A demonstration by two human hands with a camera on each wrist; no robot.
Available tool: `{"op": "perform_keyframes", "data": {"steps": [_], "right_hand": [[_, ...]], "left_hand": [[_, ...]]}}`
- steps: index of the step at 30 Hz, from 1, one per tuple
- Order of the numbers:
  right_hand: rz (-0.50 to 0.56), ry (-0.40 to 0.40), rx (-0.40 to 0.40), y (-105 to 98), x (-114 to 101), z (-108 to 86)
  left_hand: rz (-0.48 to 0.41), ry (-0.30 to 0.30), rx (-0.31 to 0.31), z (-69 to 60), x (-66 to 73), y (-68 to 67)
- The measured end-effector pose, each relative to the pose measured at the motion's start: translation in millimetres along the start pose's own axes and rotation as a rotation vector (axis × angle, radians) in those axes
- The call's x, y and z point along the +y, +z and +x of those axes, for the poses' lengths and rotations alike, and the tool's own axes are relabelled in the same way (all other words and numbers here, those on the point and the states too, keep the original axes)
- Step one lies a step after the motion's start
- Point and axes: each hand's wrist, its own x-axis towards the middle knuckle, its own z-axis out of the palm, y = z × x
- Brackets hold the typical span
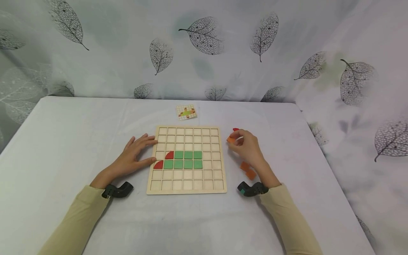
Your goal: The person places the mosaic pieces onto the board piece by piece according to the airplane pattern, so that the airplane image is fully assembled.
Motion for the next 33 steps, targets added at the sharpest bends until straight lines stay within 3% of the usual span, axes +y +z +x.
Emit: {"op": "perform_keyframes", "data": {"steps": [21, 33], "right_hand": [[0.084, -0.116, -0.056, 16, -20, 1.4], [0.073, -0.172, -0.081, 31, -32, 6.2]], "left_hand": [[0.000, 0.011, 0.006, 0.2, -2.5, 0.8], [0.008, 0.004, -0.001, -0.4, -1.3, -1.1]]}}
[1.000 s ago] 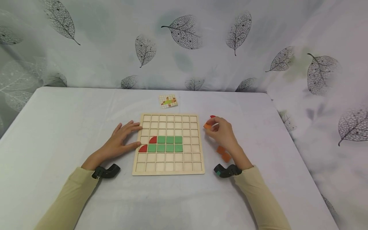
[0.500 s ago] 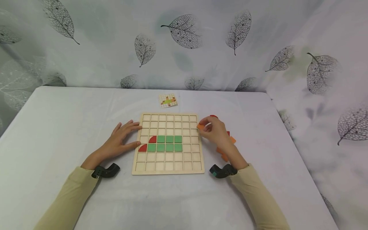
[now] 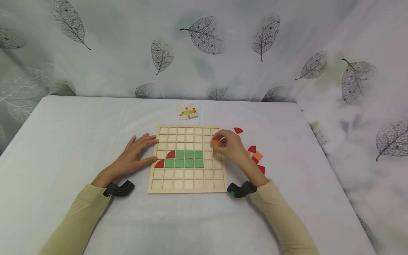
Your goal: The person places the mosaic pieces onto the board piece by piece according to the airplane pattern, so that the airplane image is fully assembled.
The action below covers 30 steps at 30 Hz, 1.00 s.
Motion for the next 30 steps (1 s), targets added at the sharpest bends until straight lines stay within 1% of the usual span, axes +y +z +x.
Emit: {"op": "perform_keyframes", "data": {"steps": [4, 11, 19, 24, 30], "right_hand": [[0.005, -0.023, -0.021, 4, -3, 2.5], [0.012, 0.002, -0.054, 10, -11, 3.9], [-0.010, -0.085, -0.060, 18, -17, 9.0], [-0.002, -0.099, -0.090, 22, -19, 10.2], [-0.003, -0.117, -0.119, 27, -19, 12.1]], "left_hand": [[-0.003, -0.003, 0.004, 0.1, -0.4, 0.7], [-0.007, -0.019, -0.007, -1.3, -2.9, 2.5], [0.000, -0.013, -0.001, -2.2, -2.9, 2.2], [0.001, -0.012, -0.005, -0.4, -1.5, 1.9], [0.007, -0.001, 0.007, 1.5, -1.5, 2.4]]}}
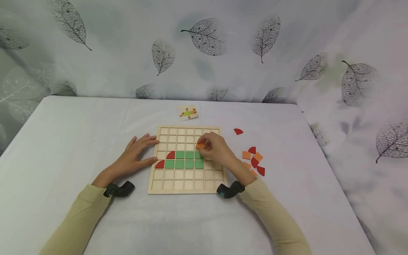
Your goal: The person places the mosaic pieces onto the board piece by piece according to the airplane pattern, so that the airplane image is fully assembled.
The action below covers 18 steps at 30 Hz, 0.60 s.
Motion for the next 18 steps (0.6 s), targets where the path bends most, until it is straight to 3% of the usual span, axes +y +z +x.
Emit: {"op": "perform_keyframes", "data": {"steps": [18], "right_hand": [[0.030, -0.070, -0.051, 8, -1, 10.8]], "left_hand": [[-0.010, -0.004, -0.010, 0.2, 1.4, -1.0]]}}
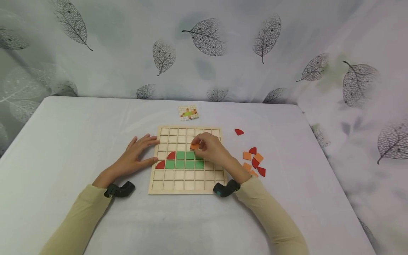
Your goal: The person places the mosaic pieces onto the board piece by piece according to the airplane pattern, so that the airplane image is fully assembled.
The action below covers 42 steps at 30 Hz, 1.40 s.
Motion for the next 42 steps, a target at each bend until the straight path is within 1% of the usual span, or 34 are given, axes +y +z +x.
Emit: {"op": "perform_keyframes", "data": {"steps": [13, 21, 25, 32, 36, 42], "right_hand": [[-0.036, 0.020, -0.023, 4.0, -3.2, 5.3], [-0.024, 0.007, -0.046, 2.1, -5.9, 6.3], [-0.024, 0.009, -0.047, 2.3, -5.6, 6.7], [-0.019, -0.015, -0.049, 3.1, -5.0, 7.6], [-0.030, -0.001, -0.031, 3.6, -3.9, 8.2], [-0.038, 0.012, 0.034, 3.4, -2.0, 5.1]], "left_hand": [[0.007, 0.006, 0.000, 1.4, 2.2, -0.8], [0.013, 0.004, -0.002, 1.3, 2.2, -1.7], [0.010, 0.006, -0.002, 1.2, 1.5, -1.6], [0.003, 0.006, 0.002, 0.4, 0.1, 0.1], [-0.002, 0.002, -0.001, -0.4, 0.0, 0.5], [0.007, 0.010, 0.011, -0.6, -1.0, 0.0]]}}
